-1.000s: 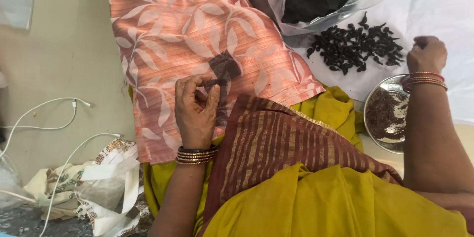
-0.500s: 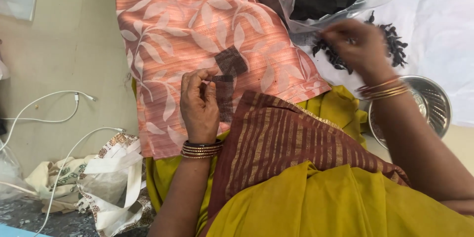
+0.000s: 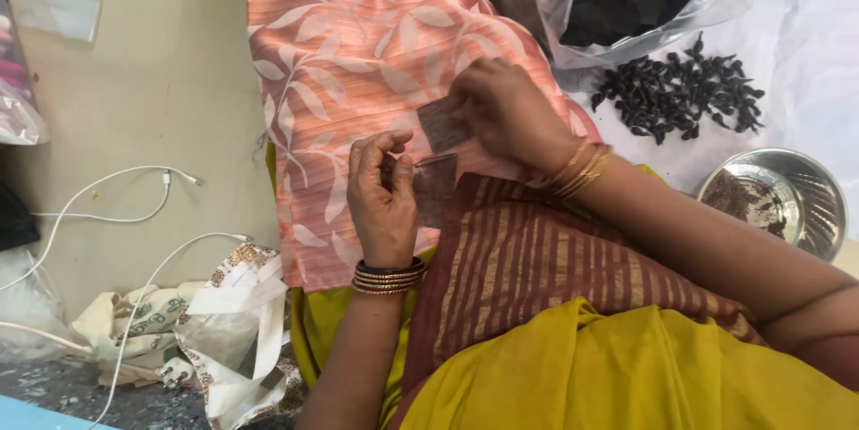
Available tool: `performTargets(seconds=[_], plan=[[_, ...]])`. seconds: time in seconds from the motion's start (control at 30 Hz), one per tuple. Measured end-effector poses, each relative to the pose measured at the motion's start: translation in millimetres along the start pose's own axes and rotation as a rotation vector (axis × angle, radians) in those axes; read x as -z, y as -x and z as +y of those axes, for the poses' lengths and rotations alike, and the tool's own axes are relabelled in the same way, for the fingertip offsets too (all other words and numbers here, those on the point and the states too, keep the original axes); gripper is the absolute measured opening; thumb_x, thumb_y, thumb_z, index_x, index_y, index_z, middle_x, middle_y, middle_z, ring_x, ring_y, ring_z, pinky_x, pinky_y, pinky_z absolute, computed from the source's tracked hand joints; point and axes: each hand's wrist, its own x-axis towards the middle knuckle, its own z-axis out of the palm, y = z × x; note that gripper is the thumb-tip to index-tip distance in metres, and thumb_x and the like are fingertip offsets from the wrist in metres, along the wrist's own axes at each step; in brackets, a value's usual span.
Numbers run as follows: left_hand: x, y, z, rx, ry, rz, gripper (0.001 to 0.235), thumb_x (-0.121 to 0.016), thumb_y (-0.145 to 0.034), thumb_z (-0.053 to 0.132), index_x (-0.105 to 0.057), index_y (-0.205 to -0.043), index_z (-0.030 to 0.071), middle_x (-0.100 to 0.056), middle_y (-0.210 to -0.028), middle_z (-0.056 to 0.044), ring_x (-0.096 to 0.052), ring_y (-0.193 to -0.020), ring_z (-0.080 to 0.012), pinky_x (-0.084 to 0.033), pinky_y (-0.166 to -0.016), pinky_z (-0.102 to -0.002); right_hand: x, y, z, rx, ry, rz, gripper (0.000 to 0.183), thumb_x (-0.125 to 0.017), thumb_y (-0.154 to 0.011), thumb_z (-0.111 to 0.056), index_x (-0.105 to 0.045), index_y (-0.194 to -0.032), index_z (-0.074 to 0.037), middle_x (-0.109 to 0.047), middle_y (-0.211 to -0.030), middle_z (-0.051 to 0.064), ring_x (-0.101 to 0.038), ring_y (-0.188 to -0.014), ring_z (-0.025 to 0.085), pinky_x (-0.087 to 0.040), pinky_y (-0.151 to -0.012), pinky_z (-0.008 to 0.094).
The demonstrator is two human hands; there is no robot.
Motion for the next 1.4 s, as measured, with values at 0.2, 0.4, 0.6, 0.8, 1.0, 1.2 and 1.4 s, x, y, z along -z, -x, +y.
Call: performTargets(seconds=[0.2, 0.4, 0.6, 0.8, 1.0, 1.2, 1.4], plan=[[-7.4, -5.7, 2.5, 0.015, 0.002, -0.027, 0.021, -0.064, -0.103, 0.007, -0.067, -0.124, 0.007, -0.063, -0.113, -0.002, -0.063, -0.097, -0.0112, -0.056, -0.08, -0.026, 28.3, 11.5, -6.2, -0.244, -0.422, -0.021, 0.014, -0.064, -0.098, -0.013, -0.059, -0.11, -0.012, -0.073, -0.104, 0.0, -0.072, -0.099, 0.015, -0.061, -0.095, 0.034], [-3.8, -2.4, 3.3, -0.016, 0.037, -0.004, 0.019, -0.063, -0.106, 0.012, -0.066, -0.123, 0.005, -0.064, -0.113, -0.001, -0.062, -0.1, -0.0098, -0.055, -0.091, -0.026, -8.0, -16.8, -13.7, 0.359, 0.316, 0.256, 0.041, -0.08, -0.081, -0.015, -0.063, -0.118, -0.006, -0.071, -0.103, 0.008, -0.064, -0.093, 0.029, -0.051, -0.084, 0.043], [-2.2, 0.1, -0.7, 0.056, 0.194, -0.001, 0.02, -0.065, -0.105, 0.014, -0.067, -0.122, 0.003, -0.062, -0.113, -0.003, -0.061, -0.103, -0.011, -0.055, -0.09, -0.026, 18.2, 0.5, -8.7, -0.102, -0.342, 0.116, 0.015, -0.07, -0.099, -0.012, -0.066, -0.113, -0.009, -0.072, -0.097, 0.001, -0.065, -0.078, 0.014, -0.055, -0.07, 0.03], [-15.2, -11.9, 17.8, 0.014, 0.139, -0.017, 0.024, -0.058, -0.111, 0.021, -0.064, -0.126, 0.003, -0.066, -0.121, -0.003, -0.064, -0.109, -0.0114, -0.055, -0.098, -0.027, 38.2, 22.5, -19.3, -0.072, -0.31, 0.156, 0.021, -0.074, -0.095, -0.011, -0.067, -0.115, -0.007, -0.07, -0.098, 0.004, -0.065, -0.085, 0.017, -0.053, -0.076, 0.034], [-17.1, -3.6, 12.6, 0.026, 0.218, -0.04, 0.028, -0.062, -0.107, 0.021, -0.061, -0.128, 0.002, -0.065, -0.125, -0.006, -0.064, -0.115, -0.0131, -0.054, -0.103, -0.029, -7.0, -14.5, -5.8, 0.285, 0.281, 0.178, 0.034, -0.076, -0.077, -0.011, -0.068, -0.11, -0.007, -0.067, -0.104, 0.012, -0.061, -0.105, 0.034, -0.045, -0.091, 0.047], [-10.9, 0.8, 5.8, 0.122, 0.134, -0.048, 0.031, -0.067, -0.104, 0.021, -0.064, -0.128, 0.002, -0.066, -0.122, -0.008, -0.065, -0.114, -0.0161, -0.055, -0.102, -0.031, 15.4, 2.1, -4.1, -0.164, -0.347, 0.096, 0.012, -0.065, -0.096, -0.005, -0.062, -0.107, -0.009, -0.068, -0.101, 0.0, -0.069, -0.092, 0.012, -0.058, -0.084, 0.029], [-30.5, -6.6, 30.6, 0.202, 0.416, -0.295, 0.058, -0.071, -0.101, 0.017, -0.046, -0.151, 0.002, -0.053, -0.154, -0.014, -0.051, -0.144, -0.0213, -0.042, -0.123, -0.036, 42.0, 52.2, 7.7, -0.1, -1.086, 0.043, 0.017, -0.068, -0.102, -0.005, -0.057, -0.115, -0.006, -0.062, -0.103, -0.002, -0.061, -0.095, 0.007, -0.055, -0.089, 0.024]])
